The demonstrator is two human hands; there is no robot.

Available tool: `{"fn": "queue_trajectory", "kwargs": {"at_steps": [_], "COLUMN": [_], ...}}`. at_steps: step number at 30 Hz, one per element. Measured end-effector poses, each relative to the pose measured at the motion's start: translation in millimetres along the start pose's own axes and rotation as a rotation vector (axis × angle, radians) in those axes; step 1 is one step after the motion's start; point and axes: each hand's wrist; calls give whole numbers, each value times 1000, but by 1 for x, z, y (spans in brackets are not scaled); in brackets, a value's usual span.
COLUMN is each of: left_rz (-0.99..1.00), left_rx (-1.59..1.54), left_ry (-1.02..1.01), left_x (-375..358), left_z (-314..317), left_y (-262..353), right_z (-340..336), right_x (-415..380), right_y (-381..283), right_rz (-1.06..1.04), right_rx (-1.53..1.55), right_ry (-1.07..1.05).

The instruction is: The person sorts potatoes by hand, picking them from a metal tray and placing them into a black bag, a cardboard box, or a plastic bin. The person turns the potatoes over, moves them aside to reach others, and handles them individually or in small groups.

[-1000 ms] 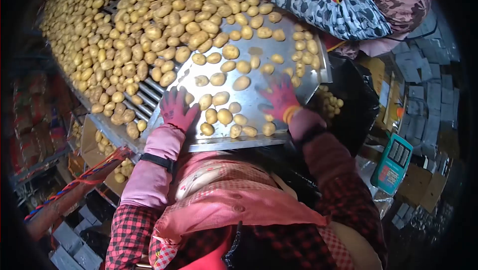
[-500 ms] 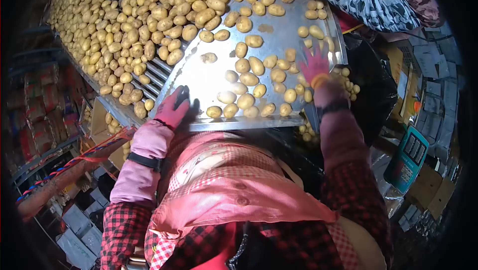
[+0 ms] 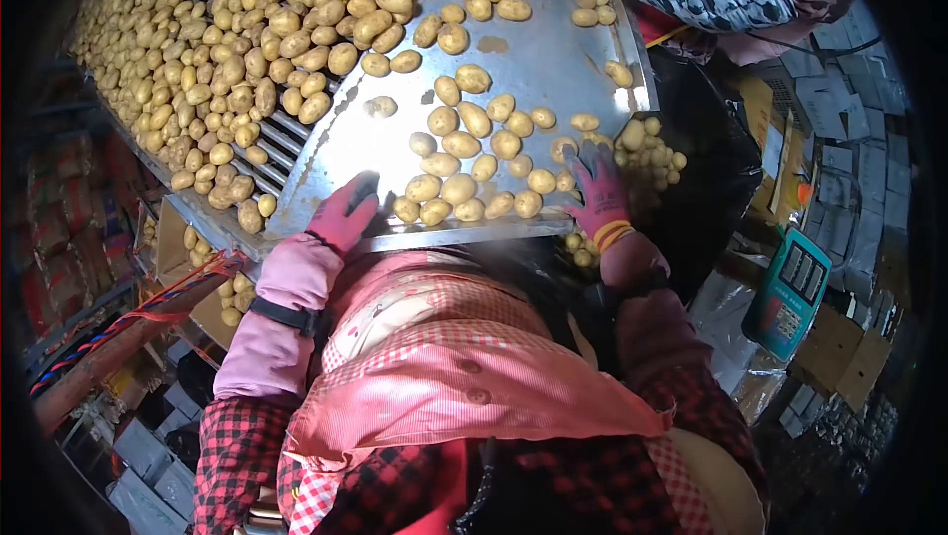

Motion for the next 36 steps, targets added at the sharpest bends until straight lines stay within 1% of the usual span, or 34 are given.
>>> {"fn": "queue_trajectory", "kwargs": {"at_steps": [2, 3, 6, 7, 8, 10, 11, 12, 14, 15, 16, 17, 18, 19, 20, 21, 23, 24, 25, 26, 28, 29, 32, 33, 36], "left_rz": [21, 21, 16, 6, 2, -1, -4, 0, 15, -4, -25, -51, -41, -30, -21, -17, -14, -13, -13, -9, 30, 45, 13, 10, 26], "left_rx": [-9, -126, -245, -276, -225, -127, -184, -170, -140, -206, -273, -346, -330, -314, -297, -282, -248, -284, -319, -356, -271, -229, -133, -214, -173], "left_ry": [86, 148, 258, 275, 288, 310, 336, 326, 313, 324, 337, 350, 353, 358, 363, 365, 369, 365, 362, 360, 336, 327, 306, 309, 342], "left_x": [-8, -9, -19, -20, -22, -18, -17, -18, -18, -16, -16, -17, -18, -19, -19, -19, -17, -18, -17, -16, -15, -18, -23, -23, -24], "left_z": [-9, -9, -18, -18, -18, -12, -9, -10, -15, -16, -16, -13, -12, -11, -10, -10, -10, -11, -11, -11, -11, -12, -13, -11, -9], "left_y": [-24, -46, -68, -73, -76, -79, -79, -80, -80, -79, -78, -79, -78, -77, -77, -77, -77, -80, -85, -90, -95, -98, -77, -83, -84], "right_z": [20, 25, -7, -7, -5, 3, -9, -28, -54, -60, -29, -27, -25, -14, 3, -1, 3, 0, 4, 8, -6, -7, -20, 2, -11], "right_x": [20, 25, 26, 30, 30, 18, 19, 17, -2, -7, -2, -7, -12, -18, -19, -15, -15, -14, -3, 5, 23, 35, 45, 43, 35], "right_y": [22, 30, 5, -15, -42, -110, -129, -141, -145, -143, -109, -76, -44, -15, 18, 27, 26, 19, 17, 12, -13, -13, -36, -30, -33], "right_rz": [45, 67, 209, 173, 149, -35, -202, -375, -481, -529, -158, -76, 13, 157, 306, 452, 277, 190, 150, 197, 279, 286, 219, 73, -38], "right_rx": [136, 202, 191, 216, 239, 389, 378, 371, 522, 593, 959, 954, 942, 843, 694, 543, 519, 510, 418, 305, 78, 109, 41, -56, -115], "right_ry": [253, 376, 447, 270, 88, 213, 259, 299, 227, 196, 14, 191, 364, 441, 333, 224, 286, 315, 181, 122, 6, -16, -105, -62, -133]}}
Point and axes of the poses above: each hand's wrist, its own x-axis towards the middle knuckle, its own z-axis out of the palm, y = z × x, and after that the axes turned 5 degrees about z, right-handed
